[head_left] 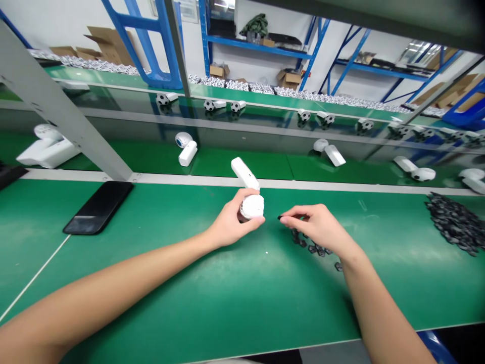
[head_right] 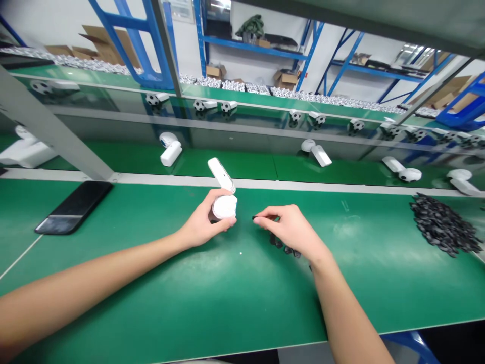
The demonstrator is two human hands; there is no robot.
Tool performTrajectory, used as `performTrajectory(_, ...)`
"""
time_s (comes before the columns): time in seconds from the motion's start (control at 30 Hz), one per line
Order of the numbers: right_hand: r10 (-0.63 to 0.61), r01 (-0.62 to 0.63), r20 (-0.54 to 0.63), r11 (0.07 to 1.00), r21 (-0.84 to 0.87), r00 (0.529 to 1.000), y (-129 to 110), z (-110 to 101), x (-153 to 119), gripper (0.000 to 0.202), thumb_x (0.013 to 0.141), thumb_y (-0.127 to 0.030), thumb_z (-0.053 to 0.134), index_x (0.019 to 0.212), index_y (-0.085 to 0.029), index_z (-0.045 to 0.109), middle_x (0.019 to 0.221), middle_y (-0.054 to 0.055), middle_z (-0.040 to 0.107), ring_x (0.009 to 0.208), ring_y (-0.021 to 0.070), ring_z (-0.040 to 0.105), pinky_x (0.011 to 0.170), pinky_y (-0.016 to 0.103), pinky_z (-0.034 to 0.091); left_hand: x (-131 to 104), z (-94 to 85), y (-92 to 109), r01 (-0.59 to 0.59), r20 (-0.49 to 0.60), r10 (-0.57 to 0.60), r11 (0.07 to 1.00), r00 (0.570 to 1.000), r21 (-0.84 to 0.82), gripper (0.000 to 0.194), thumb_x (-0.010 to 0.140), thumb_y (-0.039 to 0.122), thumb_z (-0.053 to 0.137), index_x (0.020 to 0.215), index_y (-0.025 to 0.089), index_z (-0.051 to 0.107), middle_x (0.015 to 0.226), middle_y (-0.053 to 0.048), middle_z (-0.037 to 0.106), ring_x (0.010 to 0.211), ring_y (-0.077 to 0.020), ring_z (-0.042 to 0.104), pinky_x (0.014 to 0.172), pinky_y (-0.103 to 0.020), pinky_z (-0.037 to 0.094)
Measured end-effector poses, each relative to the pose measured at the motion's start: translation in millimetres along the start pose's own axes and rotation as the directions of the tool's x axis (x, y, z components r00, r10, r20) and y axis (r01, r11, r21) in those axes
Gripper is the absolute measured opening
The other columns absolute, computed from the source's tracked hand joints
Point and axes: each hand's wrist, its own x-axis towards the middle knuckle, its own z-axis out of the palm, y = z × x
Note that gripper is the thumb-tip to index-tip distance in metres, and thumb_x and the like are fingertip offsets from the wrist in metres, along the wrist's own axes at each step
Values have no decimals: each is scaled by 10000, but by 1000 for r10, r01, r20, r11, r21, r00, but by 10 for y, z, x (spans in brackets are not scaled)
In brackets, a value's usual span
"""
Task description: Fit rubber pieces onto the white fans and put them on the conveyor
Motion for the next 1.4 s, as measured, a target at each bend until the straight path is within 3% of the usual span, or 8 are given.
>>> performTrajectory(0.2, 10, -6, -14, 970, 245, 1000, -176, 280, -26, 327, 910, -536, 727, 859, -216, 770, 738, 31, 756, 668, 192, 688, 607, 294, 562, -16, 26, 14, -172, 115, 148, 955, 982, 243, 516, 883, 231, 693, 1349, 283, 480, 1228, -69, 533, 920, -176, 574, 767, -291, 508)
performTrajectory(0.37, -26, 46, -96, 977, 209, 995, -210, 413, -25, 269, 900, -487, 749, 855, -223, 774, 773, 34, 773, 705, 209, 719, 684, 322, 582, -25, 23, 68, -161, 180, 119, 956, 976, 243, 558, 900, 272, 683, 1419, 312, 482, 1284, -84, 485, 868, -159, 567, 721, -285, 516)
performTrajectory(0.57, -57, 81, -173, 988, 134, 983, -311, 490, -24, 287, 871, -479, 787, 737, -234, 724, 734, 13, 748, 641, 187, 654, 636, 305, 519, -33, 39, 90, -123, 144, 93, 968, 985, 217, 637, 788, 545, 839, 1306, 290, 570, 1200, -60, 516, 967, -210, 587, 825, -340, 546)
performTrajectory(0.87, -137, 145, -121, 987, 67, 983, -205, 597, 40, 361, 966, -453, 689, 706, -218, 602, 640, -34, 619, 596, 141, 508, 565, 275, 356, -17, -11, 111, -127, 137, 97, 963, 986, 238, 492, 834, 529, 810, 1209, 264, 634, 1105, -48, 556, 979, -219, 595, 888, -356, 513)
performTrajectory(1.0, -199, 198, 14, 980, 24, 980, -167, 400, 59, 347, 1079, -427, 483, 852, -229, 656, 824, -2, 699, 748, 171, 608, 700, 294, 436, 21, -37, 79, -118, 127, 96, 978, 987, 175, 355, 932, 481, 704, 1188, 241, 648, 1109, -51, 628, 982, -209, 616, 903, -347, 500)
performTrajectory(1.1, -110, 111, 14, 993, -36, 994, -59, 78, 22, 337, 1098, -455, 423, 1140, -275, 705, 984, 15, 745, 848, 195, 661, 762, 310, 477, 34, -59, 80, -27, 96, 19, 996, 995, 85, 298, 968, 447, 642, 1162, 221, 650, 1060, -39, 660, 860, -170, 613, 806, -307, 500)
performTrajectory(1.3, 144, -114, 76, 943, -311, 987, 263, -322, -47, 275, 1003, -499, 578, 985, -265, 721, 803, 0, 730, 655, 184, 618, 577, 298, 423, 93, -104, 115, 212, 132, -197, 971, 971, -109, 285, 947, 444, 623, 1085, 198, 657, 802, 17, 590, 624, -105, 495, 601, -233, 418)
performTrajectory(1.4, 164, -129, 88, 941, -312, 983, 319, -284, -25, 263, 977, -497, 611, 971, -260, 725, 787, -4, 721, 669, 180, 630, 586, 291, 440, 104, -104, 121, 214, 131, -206, 975, 970, -50, 428, 954, 470, 620, 1317, 244, 629, 905, -6, 639, 690, -128, 540, 657, -256, 451)
